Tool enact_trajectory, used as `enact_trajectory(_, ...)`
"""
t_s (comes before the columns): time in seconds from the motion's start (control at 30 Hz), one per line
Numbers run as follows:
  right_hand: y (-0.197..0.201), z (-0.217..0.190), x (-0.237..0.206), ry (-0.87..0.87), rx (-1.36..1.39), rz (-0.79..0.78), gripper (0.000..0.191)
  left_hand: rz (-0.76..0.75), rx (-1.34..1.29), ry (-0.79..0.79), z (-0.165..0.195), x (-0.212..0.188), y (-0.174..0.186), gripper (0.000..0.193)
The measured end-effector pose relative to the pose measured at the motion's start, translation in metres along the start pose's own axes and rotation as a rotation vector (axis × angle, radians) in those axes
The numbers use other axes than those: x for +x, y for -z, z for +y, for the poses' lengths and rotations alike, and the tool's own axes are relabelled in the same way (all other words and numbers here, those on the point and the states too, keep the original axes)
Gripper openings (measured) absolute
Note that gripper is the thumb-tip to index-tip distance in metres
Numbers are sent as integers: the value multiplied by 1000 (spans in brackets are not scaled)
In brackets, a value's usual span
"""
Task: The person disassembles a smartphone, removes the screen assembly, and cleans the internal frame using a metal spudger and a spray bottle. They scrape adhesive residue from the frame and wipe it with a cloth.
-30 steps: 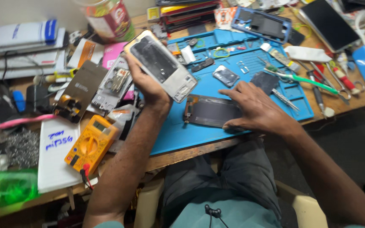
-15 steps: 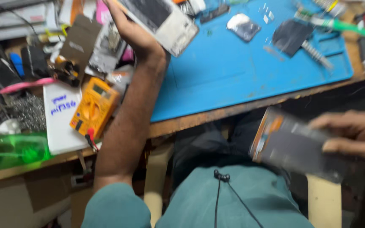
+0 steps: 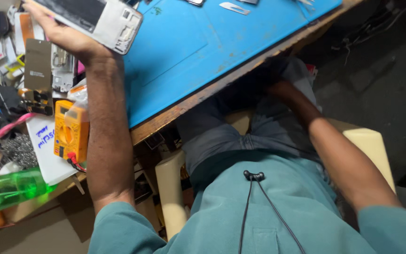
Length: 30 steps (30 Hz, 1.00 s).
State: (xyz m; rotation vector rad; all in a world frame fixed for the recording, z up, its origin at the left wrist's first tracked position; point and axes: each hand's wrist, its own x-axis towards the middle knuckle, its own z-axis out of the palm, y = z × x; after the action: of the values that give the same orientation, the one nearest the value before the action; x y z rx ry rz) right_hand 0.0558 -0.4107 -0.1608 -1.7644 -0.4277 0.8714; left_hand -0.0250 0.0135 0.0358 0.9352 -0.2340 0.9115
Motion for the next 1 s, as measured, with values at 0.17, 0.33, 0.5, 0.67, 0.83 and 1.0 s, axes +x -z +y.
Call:
enact_trajectory(0.17,-39,-26,32,179,23,-25,49,161,-82,86,3,-4,-11,60)
enact_trajectory(0.33,-58,-53,19,285,0,-75,49,371,-36,75,-5,-20,-26,63)
enact_trajectory(0.5,-47,-75,-13,456,-114,-325,50,142,127,21,-13,-28,-69,73)
enact_trajectory(0.67,-4,-107,-69,334,-526,-487,51,191,-20,97,-10,-59,-110,65)
enact_trajectory(0.83,56,-164,-118,446,-491,120,25,120,-105,231,-2,-89,-133,72)
enact_trajectory(1.0,76,-212,-82,796,-1003,568,27,-29,-69,304,19,-106,-132,79)
